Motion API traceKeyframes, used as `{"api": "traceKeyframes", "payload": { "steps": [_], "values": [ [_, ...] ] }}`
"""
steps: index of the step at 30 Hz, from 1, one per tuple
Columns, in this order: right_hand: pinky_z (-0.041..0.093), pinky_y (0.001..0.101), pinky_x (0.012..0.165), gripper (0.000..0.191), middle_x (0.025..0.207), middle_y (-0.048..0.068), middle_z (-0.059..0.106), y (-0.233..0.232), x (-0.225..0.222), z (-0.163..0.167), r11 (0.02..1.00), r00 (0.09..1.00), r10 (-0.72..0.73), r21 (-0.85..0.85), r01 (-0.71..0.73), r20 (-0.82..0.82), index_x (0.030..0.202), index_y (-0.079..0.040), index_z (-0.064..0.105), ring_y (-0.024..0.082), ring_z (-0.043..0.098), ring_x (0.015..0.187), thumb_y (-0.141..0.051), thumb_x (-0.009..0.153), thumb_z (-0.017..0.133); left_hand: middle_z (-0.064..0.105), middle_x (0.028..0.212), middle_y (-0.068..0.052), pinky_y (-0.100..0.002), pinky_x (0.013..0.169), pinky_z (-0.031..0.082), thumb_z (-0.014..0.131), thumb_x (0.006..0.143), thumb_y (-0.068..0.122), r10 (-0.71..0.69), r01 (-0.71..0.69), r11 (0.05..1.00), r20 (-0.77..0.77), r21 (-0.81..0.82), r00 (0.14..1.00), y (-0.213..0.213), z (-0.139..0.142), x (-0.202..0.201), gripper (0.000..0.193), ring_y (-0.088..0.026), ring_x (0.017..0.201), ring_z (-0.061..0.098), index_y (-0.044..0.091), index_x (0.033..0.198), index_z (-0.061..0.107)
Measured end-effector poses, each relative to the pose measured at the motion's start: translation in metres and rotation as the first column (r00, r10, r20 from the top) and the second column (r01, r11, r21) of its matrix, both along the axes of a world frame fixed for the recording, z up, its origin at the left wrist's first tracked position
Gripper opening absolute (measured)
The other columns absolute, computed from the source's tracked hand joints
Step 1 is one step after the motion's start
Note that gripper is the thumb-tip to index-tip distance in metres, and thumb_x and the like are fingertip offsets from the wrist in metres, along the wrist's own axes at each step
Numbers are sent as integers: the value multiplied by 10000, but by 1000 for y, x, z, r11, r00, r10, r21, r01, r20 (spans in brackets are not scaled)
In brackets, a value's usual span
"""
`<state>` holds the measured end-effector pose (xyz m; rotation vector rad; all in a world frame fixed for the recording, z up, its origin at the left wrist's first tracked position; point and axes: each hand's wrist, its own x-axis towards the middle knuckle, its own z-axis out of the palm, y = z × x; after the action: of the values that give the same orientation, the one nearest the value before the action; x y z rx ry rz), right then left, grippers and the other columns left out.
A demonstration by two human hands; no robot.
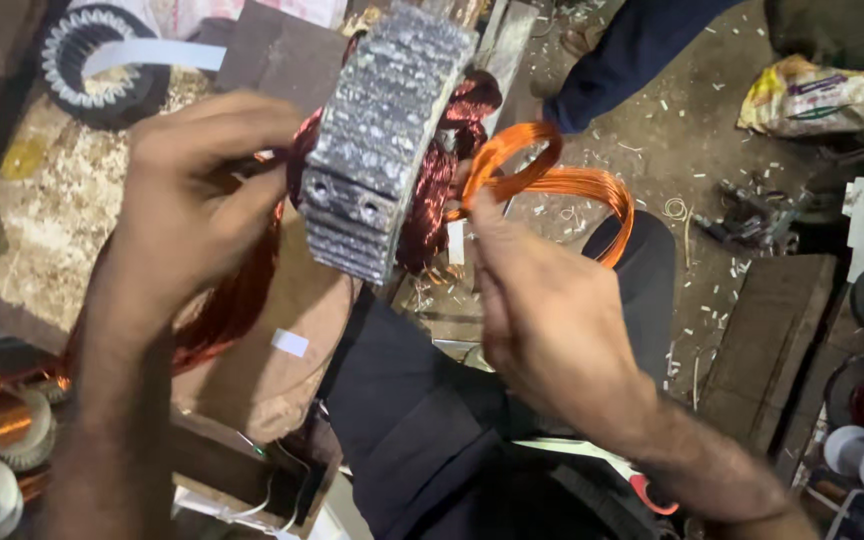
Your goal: The person winds copper wire around a motor stator core, inserting white insulating spacers between the windings. They use a screwdriver to press the wire into the slots and adjust the coil shape.
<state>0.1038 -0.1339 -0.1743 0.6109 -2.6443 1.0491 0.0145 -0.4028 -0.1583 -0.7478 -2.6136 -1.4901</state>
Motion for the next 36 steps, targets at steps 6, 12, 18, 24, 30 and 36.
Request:
{"api": "traceKeyframes", "payload": {
  "steps": [6,12,18,24,30,36],
  "values": [
    [499,489,604,334,837,146,634,-3,-26,18,932,979,156,309,-190,130,991,-4,612,384,669,806,-35,662,660,623,1356,-108,-312,1039,485,683,901,9,-468,454,884,212,112,858,19,5,-35,205,-188,1250,589,2,1104,717],
    [518,453,613,162,786,132,632,-3,-45,27,933,966,192,273,-234,172,892,-19,622,340,657,720,3,742,682,722,939,-56,-289,755,600,772,918,71,-307,259,799,2,-543,952,10,-1,-35,72,-155,845,697,66,989,768],
    [566,273,612,250,903,73,773,24,-33,17,986,946,127,-144,-87,299,1142,-26,739,145,722,766,-31,891,738,731,939,-84,-304,690,588,779,849,-47,-359,127,813,-318,-568,878,-2,17,-31,104,-187,822,693,28,922,777],
    [607,255,675,275,935,101,800,36,-26,-24,935,900,202,-349,-60,386,1150,45,723,161,756,818,-25,885,695,736,992,-156,-315,644,580,766,784,-56,-329,106,769,-248,-631,911,-10,16,-24,143,-225,821,709,-12,920,777],
    [594,272,619,325,933,116,802,43,-34,-34,877,727,402,-462,-131,557,1167,26,746,156,781,732,-134,884,760,682,1169,-165,-349,807,577,728,825,-44,-365,376,891,91,-254,926,5,9,-30,206,-301,1010,700,-17,1029,739],
    [598,255,569,305,908,96,808,42,-41,-35,852,723,391,-522,-50,569,1152,10,748,120,755,664,-204,936,728,709,1151,-166,-248,676,569,587,779,-142,-323,293,828,20,-479,946,0,14,-41,290,-235,991,735,-11,964,768]
  ]
}}
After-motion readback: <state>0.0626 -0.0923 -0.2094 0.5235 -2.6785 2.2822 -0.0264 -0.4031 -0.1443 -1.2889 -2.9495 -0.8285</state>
